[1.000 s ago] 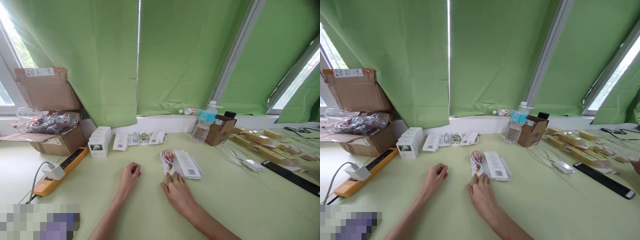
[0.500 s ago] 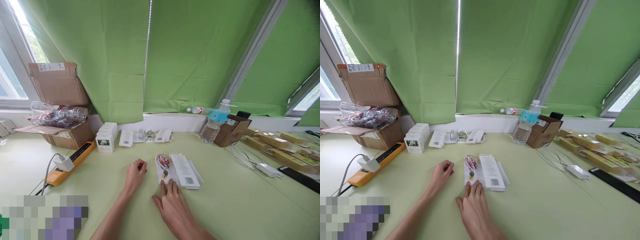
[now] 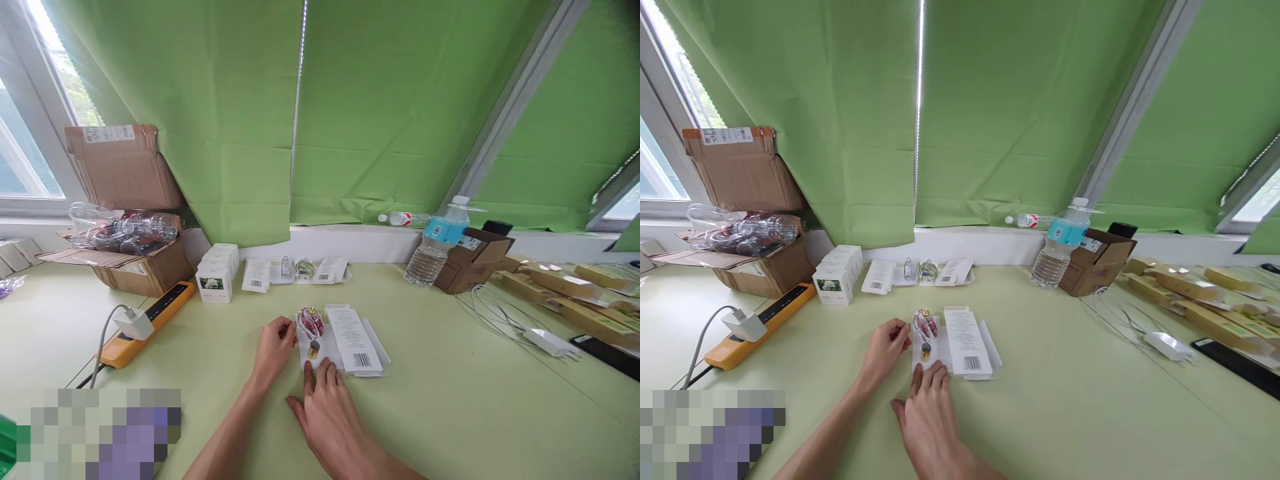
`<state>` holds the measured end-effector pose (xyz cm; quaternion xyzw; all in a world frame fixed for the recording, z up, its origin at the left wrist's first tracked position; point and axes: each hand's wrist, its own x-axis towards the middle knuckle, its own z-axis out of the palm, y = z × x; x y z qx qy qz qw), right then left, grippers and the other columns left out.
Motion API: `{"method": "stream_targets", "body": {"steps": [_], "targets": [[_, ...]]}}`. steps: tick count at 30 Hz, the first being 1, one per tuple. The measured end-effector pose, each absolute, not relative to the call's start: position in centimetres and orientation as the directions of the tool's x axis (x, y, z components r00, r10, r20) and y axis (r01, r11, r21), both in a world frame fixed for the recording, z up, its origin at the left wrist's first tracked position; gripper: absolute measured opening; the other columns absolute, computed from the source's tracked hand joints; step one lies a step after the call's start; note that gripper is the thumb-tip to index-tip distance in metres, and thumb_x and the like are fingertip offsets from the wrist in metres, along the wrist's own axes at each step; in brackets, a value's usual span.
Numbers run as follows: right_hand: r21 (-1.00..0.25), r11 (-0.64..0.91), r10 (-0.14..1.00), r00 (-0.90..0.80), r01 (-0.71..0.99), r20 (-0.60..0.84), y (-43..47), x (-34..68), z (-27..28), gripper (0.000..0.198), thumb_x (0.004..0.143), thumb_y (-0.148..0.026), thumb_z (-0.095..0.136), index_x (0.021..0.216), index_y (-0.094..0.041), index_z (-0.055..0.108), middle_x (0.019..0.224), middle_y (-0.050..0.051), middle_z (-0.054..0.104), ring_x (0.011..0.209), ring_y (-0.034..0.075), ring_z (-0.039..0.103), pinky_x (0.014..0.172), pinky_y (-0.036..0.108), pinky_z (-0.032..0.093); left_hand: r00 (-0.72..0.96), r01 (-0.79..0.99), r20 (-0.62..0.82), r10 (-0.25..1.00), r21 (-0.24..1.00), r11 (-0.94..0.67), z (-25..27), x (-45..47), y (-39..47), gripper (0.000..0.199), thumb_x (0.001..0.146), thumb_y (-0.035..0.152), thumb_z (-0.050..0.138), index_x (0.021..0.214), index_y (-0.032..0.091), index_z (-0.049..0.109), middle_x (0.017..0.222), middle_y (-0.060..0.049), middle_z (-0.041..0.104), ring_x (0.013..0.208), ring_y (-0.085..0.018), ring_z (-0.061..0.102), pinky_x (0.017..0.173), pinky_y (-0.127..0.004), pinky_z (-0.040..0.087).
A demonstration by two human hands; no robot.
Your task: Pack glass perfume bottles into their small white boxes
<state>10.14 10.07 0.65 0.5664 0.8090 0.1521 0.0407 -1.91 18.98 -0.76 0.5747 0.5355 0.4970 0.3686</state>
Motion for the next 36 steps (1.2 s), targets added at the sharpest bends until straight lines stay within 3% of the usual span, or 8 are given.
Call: {"method": "stream_targets", "body": {"steps": [11,18,22,26,32,36], "targets": [[0.278,0.353,0.899,-0.406,0.893,0.162,11.2,8.1,0.0,0.055,0.093,-0.037,0.050,0.129,0.004,0.056,0.120,0.034,0.060,0.112,0.045,0.057,0.090,0.055,0.045,-0.128,0.174,0.168,0.977,0.974,-0.144,-0.5,-1.9,18.9,0.038,0.086,0.050,0.052,0.078,0.016,0.065,0.065,-0.004,0.065,0.055,-0.015,0.058,0.053,-0.024,0.044],[0.093,0.428,0.870,-0.438,0.899,0.228,12.4,7.3,-0.4,0.046,0.093,-0.025,0.044,0.127,0.002,0.058,0.117,0.033,0.062,0.112,0.045,0.056,0.093,0.061,0.040,-0.227,0.163,0.178,0.958,0.976,-0.143,-0.2,-2.3,19.1,0.040,0.084,0.052,0.054,0.075,0.015,0.066,0.067,-0.005,0.066,0.056,-0.015,0.059,0.055,-0.025,0.045],[0.090,0.452,0.868,-0.461,0.887,0.186,12.8,7.0,-0.1,0.045,0.093,-0.019,0.042,0.126,0.007,0.058,0.119,0.036,0.060,0.114,0.046,0.054,0.093,0.060,0.041,-0.233,0.161,0.183,0.955,0.976,-0.148,0.0,-2.4,19.0,0.038,0.083,0.051,0.055,0.076,0.016,0.066,0.068,-0.005,0.067,0.062,-0.016,0.061,0.059,-0.026,0.047],[0.088,0.441,0.877,-0.449,0.893,0.168,12.9,6.9,-0.1,0.051,0.094,-0.024,0.045,0.132,0.009,0.051,0.127,0.038,0.053,0.120,0.047,0.050,0.095,0.060,0.040,-0.242,0.141,0.168,0.956,0.980,-0.137,-0.1,-2.6,19.0,0.040,0.082,0.053,0.056,0.079,0.015,0.067,0.069,-0.005,0.067,0.060,-0.016,0.060,0.057,-0.026,0.047],[-0.012,0.459,0.872,-0.448,0.888,0.194,12.6,8.3,-0.4,0.063,0.095,-0.043,0.044,0.137,0.005,0.047,0.137,0.034,0.046,0.129,0.045,0.043,0.104,0.057,0.037,-0.238,0.111,0.147,0.960,0.986,-0.123,-0.3,-2.6,19.1,0.045,0.081,0.058,0.057,0.083,0.014,0.068,0.069,-0.005,0.066,0.053,-0.014,0.057,0.051,-0.024,0.047],[-0.090,0.484,0.863,-0.457,0.871,0.217,12.5,9.4,-0.7,0.065,0.097,-0.047,0.036,0.139,0.002,0.045,0.142,0.031,0.042,0.134,0.042,0.039,0.109,0.053,0.034,-0.248,0.100,0.135,0.959,0.989,-0.113,-0.3,-2.5,19.1,0.046,0.080,0.059,0.058,0.082,0.014,0.067,0.070,-0.005,0.065,0.053,-0.013,0.054,0.049,-0.023,0.045]]}}
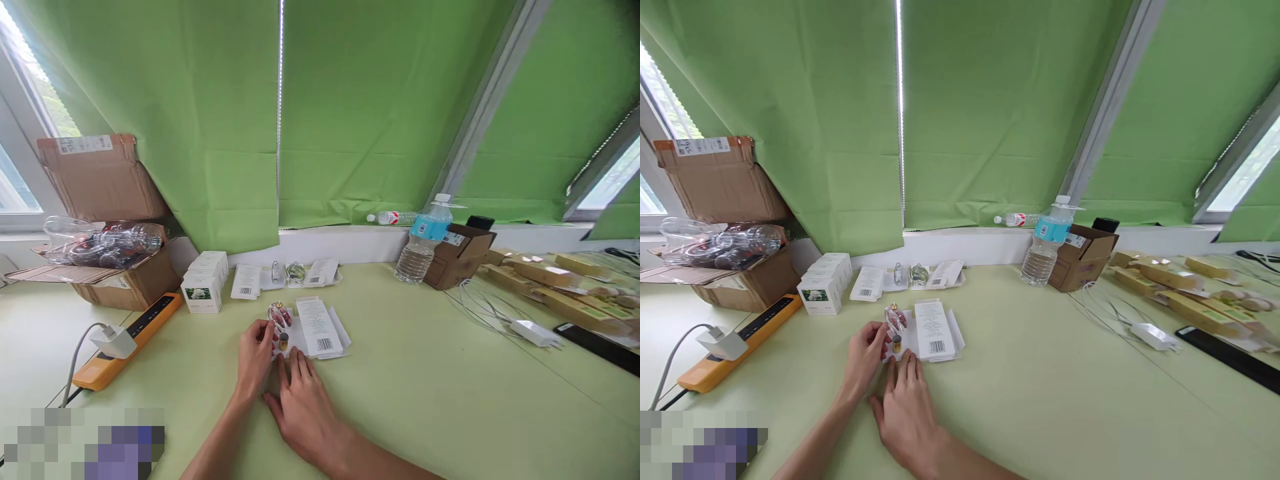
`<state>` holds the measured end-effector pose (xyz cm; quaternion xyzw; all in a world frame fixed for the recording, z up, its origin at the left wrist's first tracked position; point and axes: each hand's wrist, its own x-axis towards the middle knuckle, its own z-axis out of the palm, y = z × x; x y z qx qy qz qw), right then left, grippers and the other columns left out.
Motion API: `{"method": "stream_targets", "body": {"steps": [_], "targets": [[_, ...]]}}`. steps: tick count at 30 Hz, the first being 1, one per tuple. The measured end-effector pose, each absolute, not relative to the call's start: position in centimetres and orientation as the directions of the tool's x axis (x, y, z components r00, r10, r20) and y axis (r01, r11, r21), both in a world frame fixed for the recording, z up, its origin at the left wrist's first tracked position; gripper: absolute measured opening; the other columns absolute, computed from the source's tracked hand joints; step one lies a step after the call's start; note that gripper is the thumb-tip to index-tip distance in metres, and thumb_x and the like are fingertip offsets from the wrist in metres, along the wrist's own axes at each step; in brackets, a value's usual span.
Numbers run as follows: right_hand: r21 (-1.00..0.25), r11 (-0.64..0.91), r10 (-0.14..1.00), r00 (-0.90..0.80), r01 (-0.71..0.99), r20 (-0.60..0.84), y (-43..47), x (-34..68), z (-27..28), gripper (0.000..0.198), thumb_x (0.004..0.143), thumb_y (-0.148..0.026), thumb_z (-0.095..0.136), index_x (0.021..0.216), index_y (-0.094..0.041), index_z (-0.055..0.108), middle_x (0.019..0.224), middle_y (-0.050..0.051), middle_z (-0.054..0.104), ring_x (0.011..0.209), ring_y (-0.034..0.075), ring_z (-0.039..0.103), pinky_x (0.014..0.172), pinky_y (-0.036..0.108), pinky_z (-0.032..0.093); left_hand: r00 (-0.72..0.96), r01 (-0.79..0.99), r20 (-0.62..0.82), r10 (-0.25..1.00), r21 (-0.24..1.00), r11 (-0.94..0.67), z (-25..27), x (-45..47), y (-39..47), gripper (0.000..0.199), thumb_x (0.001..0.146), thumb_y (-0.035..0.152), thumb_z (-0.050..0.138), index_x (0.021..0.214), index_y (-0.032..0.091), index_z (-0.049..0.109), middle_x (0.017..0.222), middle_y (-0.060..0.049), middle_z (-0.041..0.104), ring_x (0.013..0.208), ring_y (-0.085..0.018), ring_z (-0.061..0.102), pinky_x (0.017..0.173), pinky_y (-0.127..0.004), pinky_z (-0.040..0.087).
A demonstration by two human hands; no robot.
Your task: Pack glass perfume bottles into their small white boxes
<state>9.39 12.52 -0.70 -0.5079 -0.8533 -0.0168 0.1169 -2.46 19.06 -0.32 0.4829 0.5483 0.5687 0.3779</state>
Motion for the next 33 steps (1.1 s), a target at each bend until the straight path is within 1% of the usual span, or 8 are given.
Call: {"method": "stream_targets", "body": {"steps": [14,17,21,23,26,29,31,33], "targets": [[-0.206,0.539,0.841,-0.510,0.817,0.179,13.3,10.4,-0.3,0.070,0.096,-0.050,0.036,0.142,0.003,0.040,0.149,0.031,0.031,0.141,0.041,0.026,0.114,0.052,0.023,-0.309,0.194,0.188,0.932,0.972,-0.131,0.0,-2.3,19.0,0.043,0.083,0.058,0.055,0.092,0.017,0.065,0.069,-0.002,0.064,0.054,-0.014,0.053,0.051,-0.025,0.045],[-0.219,0.545,0.838,-0.516,0.809,0.178,13.4,10.5,-0.2,0.070,0.097,-0.050,0.035,0.143,0.002,0.039,0.149,0.031,0.031,0.141,0.040,0.026,0.115,0.051,0.023,-0.288,0.246,0.212,0.934,0.959,-0.142,0.1,-2.3,18.9,0.042,0.084,0.057,0.054,0.094,0.018,0.065,0.076,-0.005,0.067,0.060,-0.017,0.057,0.057,-0.028,0.048],[-0.219,0.555,0.831,-0.526,0.802,0.181,13.5,10.5,-0.2,0.070,0.096,-0.049,0.036,0.144,0.002,0.037,0.148,0.029,0.034,0.140,0.040,0.028,0.116,0.050,0.022,-0.291,0.372,0.278,0.915,0.915,-0.159,0.0,-2.1,18.8,0.040,0.080,0.055,0.059,0.098,0.020,0.065,0.096,-0.008,0.067,0.068,-0.019,0.059,0.065,-0.033,0.049],[-0.210,0.564,0.825,-0.533,0.799,0.187,13.5,10.5,-0.2,0.070,0.096,-0.049,0.037,0.144,0.002,0.037,0.148,0.028,0.035,0.140,0.039,0.029,0.116,0.050,0.023,-0.301,0.446,0.302,0.905,0.883,-0.147,-0.3,-2.0,18.8,0.042,0.077,0.054,0.062,0.103,0.022,0.063,0.107,-0.009,0.063,0.076,-0.022,0.060,0.070,-0.036,0.050],[-0.200,0.569,0.821,-0.535,0.798,0.198,13.6,10.5,-0.4,0.070,0.096,-0.049,0.036,0.145,0.001,0.036,0.149,0.027,0.034,0.140,0.039,0.029,0.115,0.051,0.024,-0.290,0.509,0.338,0.895,0.847,-0.155,-0.9,-2.2,19.1,0.051,0.075,0.050,0.066,0.117,0.024,0.056,0.125,-0.010,0.054,0.105,-0.029,0.058,0.085,-0.041,0.049],[-0.198,0.569,0.820,-0.532,0.798,0.211,13.7,10.4,-0.6,0.070,0.097,-0.049,0.035,0.145,0.001,0.036,0.150,0.026,0.032,0.140,0.038,0.028,0.114,0.051,0.026,-0.228,0.531,0.364,0.903,0.824,-0.198,-1.4,-2.4,19.4,0.068,0.074,0.042,0.069,0.134,0.025,0.044,0.144,-0.011,0.040,0.133,-0.032,0.040,0.106,-0.046,0.037],[-0.198,0.566,0.821,-0.525,0.801,0.222,13.7,10.4,-0.8,0.070,0.097,-0.049,0.035,0.145,0.002,0.036,0.150,0.026,0.032,0.141,0.038,0.028,0.114,0.050,0.027,-0.190,0.534,0.342,0.920,0.823,-0.196,-1.8,-2.6,19.6,0.077,0.073,0.037,0.070,0.141,0.026,0.035,0.152,-0.010,0.030,0.141,-0.030,0.030,0.113,-0.047,0.029],[-0.198,0.562,0.823,-0.519,0.803,0.230,13.7,10.4,-0.8,0.071,0.097,-0.050,0.035,0.144,0.002,0.037,0.150,0.027,0.032,0.141,0.038,0.028,0.114,0.050,0.028,-0.180,0.516,0.324,0.929,0.835,-0.191,-2.0,-2.8,19.9,0.082,0.073,0.035,0.070,0.144,0.027,0.030,0.156,-0.009,0.026,0.144,-0.029,0.025,0.116,-0.047,0.024]]}}
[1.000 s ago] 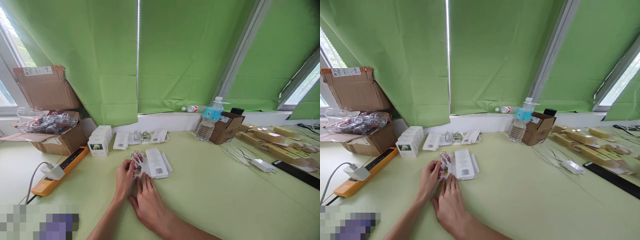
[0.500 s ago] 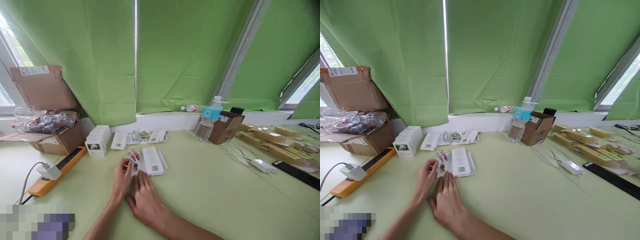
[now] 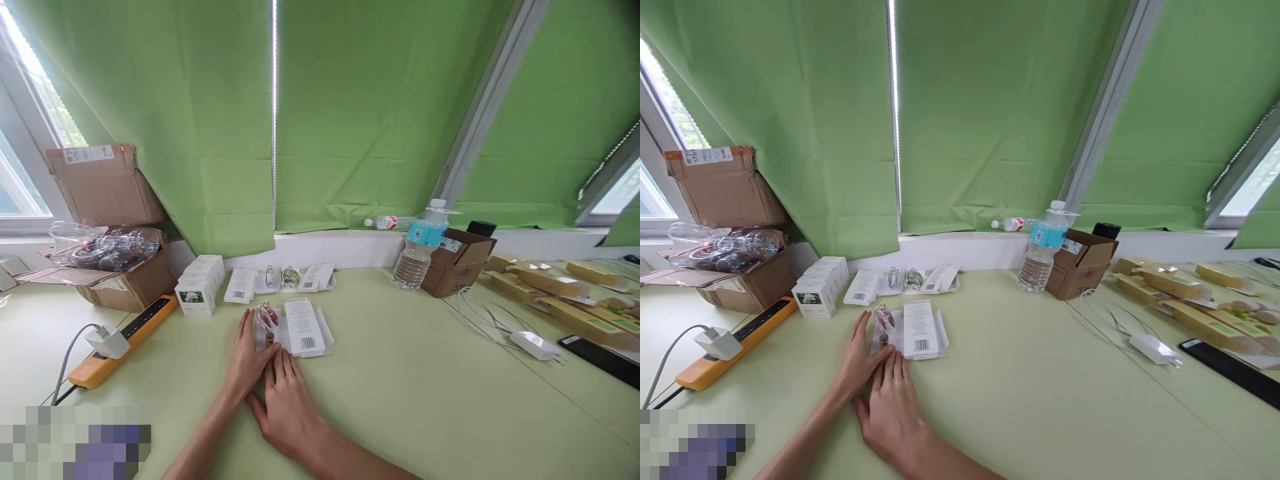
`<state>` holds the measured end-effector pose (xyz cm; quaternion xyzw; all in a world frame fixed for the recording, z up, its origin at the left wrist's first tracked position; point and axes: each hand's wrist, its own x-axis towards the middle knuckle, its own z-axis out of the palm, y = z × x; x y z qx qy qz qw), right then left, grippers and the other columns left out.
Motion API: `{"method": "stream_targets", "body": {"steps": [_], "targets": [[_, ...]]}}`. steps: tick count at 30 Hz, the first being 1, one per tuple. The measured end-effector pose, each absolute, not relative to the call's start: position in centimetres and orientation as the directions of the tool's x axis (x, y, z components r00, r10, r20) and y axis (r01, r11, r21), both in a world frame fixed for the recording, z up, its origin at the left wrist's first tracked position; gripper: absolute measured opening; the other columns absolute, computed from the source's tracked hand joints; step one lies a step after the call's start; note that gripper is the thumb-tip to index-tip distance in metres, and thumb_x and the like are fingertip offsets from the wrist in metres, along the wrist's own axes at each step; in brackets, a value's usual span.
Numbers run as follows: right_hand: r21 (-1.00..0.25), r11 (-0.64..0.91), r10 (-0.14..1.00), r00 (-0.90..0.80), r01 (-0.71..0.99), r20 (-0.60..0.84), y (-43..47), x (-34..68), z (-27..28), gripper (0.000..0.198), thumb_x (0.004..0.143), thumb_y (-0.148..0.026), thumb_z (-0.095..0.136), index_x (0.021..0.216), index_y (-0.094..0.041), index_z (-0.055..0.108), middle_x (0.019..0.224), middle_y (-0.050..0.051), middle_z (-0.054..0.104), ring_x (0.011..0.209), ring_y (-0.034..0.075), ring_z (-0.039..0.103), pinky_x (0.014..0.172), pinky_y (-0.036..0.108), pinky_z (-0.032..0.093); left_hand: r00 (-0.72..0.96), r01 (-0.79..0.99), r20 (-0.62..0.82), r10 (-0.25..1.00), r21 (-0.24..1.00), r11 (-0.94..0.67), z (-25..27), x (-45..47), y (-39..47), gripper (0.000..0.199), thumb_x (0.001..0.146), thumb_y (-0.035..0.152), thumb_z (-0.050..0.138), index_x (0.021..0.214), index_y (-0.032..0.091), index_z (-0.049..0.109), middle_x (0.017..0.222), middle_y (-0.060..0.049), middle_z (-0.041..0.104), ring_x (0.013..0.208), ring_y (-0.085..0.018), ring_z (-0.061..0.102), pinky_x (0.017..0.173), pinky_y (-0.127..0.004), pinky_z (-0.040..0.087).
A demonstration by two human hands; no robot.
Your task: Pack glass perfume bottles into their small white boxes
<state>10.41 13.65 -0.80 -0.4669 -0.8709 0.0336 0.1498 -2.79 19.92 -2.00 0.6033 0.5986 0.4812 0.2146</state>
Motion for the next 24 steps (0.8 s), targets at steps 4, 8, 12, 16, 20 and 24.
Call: {"method": "stream_targets", "body": {"steps": [4,8,12,16,20,24], "targets": [[-0.204,0.567,0.820,-0.525,0.798,0.228,13.6,10.4,-0.7,0.074,0.097,-0.052,0.032,0.143,0.005,0.037,0.148,0.029,0.032,0.140,0.040,0.029,0.114,0.053,0.028,-0.141,0.445,0.277,0.951,0.875,-0.189,-2.3,-3.5,20.9,0.091,0.067,0.033,0.075,0.145,0.026,0.029,0.153,-0.012,0.033,0.142,-0.032,0.029,0.114,-0.049,0.027],[-0.225,0.562,0.825,-0.518,0.796,0.228,13.6,10.4,-0.7,0.076,0.096,-0.054,0.033,0.142,0.006,0.037,0.148,0.030,0.032,0.140,0.041,0.028,0.113,0.053,0.028,-0.079,0.392,0.296,0.952,0.887,-0.243,-2.3,-4.5,22.5,0.099,0.059,0.032,0.082,0.144,0.023,0.032,0.149,-0.015,0.039,0.140,-0.034,0.033,0.113,-0.049,0.029],[-0.263,0.555,0.832,-0.518,0.789,0.200,13.8,10.4,-0.8,0.078,0.094,-0.055,0.035,0.143,0.006,0.037,0.148,0.031,0.029,0.139,0.043,0.027,0.113,0.054,0.028,0.002,0.386,0.294,0.956,0.882,-0.272,-2.0,-5.3,23.8,0.103,0.060,0.031,0.083,0.147,0.026,0.027,0.152,-0.014,0.036,0.141,-0.033,0.031,0.115,-0.050,0.026],[-0.284,0.545,0.838,-0.514,0.789,0.184,13.9,10.3,-1.0,0.077,0.094,-0.053,0.035,0.143,0.007,0.036,0.149,0.032,0.027,0.140,0.044,0.025,0.114,0.055,0.025,0.055,0.435,0.227,0.972,0.871,-0.228,-1.6,-5.7,24.3,0.100,0.063,0.033,0.081,0.147,0.026,0.027,0.148,-0.013,0.041,0.138,-0.031,0.037,0.113,-0.045,0.029],[-0.283,0.541,0.841,-0.509,0.792,0.184,13.9,10.2,-1.0,0.077,0.094,-0.052,0.036,0.142,0.008,0.037,0.148,0.033,0.027,0.139,0.045,0.024,0.114,0.056,0.025,-0.014,0.471,0.249,0.968,0.856,-0.213,-1.5,-5.9,24.3,0.093,0.062,0.035,0.081,0.142,0.022,0.036,0.138,-0.015,0.050,0.129,-0.031,0.046,0.108,-0.044,0.036],[-0.256,0.549,0.835,-0.509,0.796,0.207,13.9,10.2,-1.0,0.077,0.094,-0.052,0.037,0.141,0.008,0.039,0.147,0.032,0.030,0.139,0.044,0.026,0.113,0.056,0.027,-0.031,0.483,0.256,0.966,0.850,-0.210,-1.5,-6.1,24.6,0.083,0.060,0.036,0.082,0.134,0.024,0.047,0.138,-0.013,0.050,0.124,-0.033,0.050,0.104,-0.046,0.040]]}}
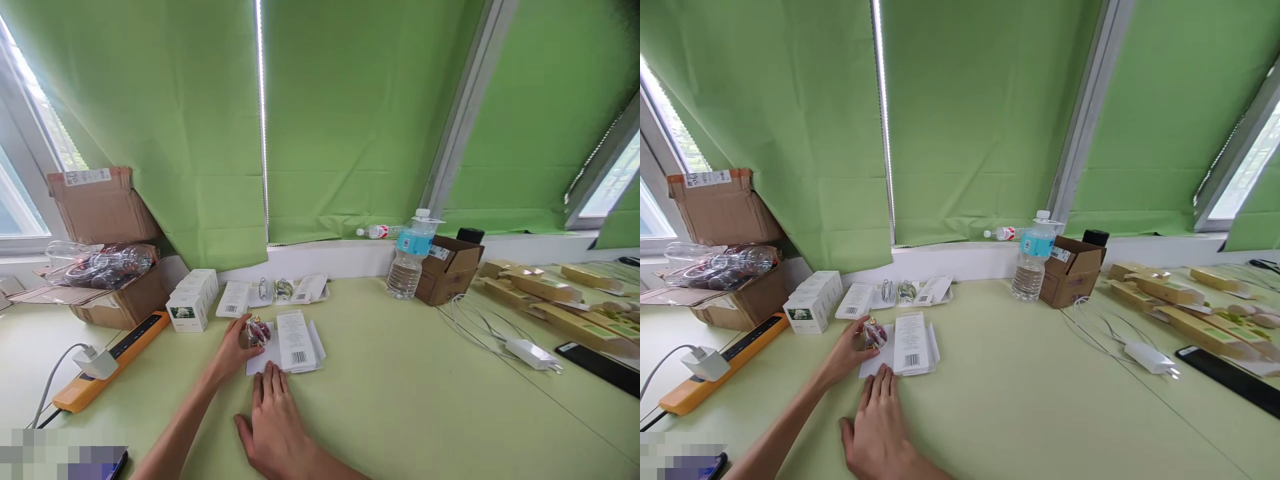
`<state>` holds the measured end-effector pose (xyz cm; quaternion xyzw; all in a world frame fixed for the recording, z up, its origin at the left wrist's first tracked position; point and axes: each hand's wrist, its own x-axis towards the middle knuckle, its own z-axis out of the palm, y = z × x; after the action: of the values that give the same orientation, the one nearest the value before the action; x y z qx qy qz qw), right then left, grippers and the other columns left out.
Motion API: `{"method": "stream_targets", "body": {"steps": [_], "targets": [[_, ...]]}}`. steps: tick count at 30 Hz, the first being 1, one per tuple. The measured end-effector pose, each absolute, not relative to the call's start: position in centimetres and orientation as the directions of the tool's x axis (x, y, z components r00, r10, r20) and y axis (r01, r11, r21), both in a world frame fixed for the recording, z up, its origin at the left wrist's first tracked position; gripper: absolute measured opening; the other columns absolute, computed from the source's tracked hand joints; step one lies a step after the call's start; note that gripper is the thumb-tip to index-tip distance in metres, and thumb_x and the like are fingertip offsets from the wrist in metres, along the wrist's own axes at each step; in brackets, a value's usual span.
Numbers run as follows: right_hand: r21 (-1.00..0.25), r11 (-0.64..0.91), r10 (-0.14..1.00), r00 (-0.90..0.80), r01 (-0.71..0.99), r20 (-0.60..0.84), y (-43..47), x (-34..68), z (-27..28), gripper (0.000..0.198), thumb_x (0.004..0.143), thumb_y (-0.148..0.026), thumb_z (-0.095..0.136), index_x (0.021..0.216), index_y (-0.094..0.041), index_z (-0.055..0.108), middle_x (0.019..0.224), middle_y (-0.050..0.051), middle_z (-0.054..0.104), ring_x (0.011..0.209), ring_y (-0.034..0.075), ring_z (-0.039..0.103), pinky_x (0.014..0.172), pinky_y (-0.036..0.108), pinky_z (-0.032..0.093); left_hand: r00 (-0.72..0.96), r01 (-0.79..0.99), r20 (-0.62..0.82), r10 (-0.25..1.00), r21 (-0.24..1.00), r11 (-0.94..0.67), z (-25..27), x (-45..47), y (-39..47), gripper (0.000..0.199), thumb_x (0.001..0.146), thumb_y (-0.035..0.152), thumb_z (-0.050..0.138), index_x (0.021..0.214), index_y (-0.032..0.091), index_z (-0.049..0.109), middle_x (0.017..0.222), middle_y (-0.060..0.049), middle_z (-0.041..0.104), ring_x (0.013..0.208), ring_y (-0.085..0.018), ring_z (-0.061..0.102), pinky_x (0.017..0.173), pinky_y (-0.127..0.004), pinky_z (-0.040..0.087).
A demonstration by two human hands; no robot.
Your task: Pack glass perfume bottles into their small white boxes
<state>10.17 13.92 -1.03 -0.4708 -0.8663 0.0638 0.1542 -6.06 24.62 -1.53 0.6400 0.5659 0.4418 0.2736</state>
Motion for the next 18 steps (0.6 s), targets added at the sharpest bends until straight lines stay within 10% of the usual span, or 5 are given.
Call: {"method": "stream_targets", "body": {"steps": [18], "targets": [[-0.213,0.564,0.819,-0.509,0.797,0.263,13.8,10.1,-1.0,0.073,0.094,-0.050,0.039,0.138,0.009,0.043,0.144,0.033,0.037,0.136,0.045,0.032,0.110,0.056,0.032,0.020,0.390,0.242,0.970,0.892,-0.231,-0.8,-5.3,24.8,0.079,0.054,0.027,0.086,0.124,0.019,0.049,0.120,-0.012,0.065,0.107,-0.028,0.064,0.095,-0.041,0.049]]}}
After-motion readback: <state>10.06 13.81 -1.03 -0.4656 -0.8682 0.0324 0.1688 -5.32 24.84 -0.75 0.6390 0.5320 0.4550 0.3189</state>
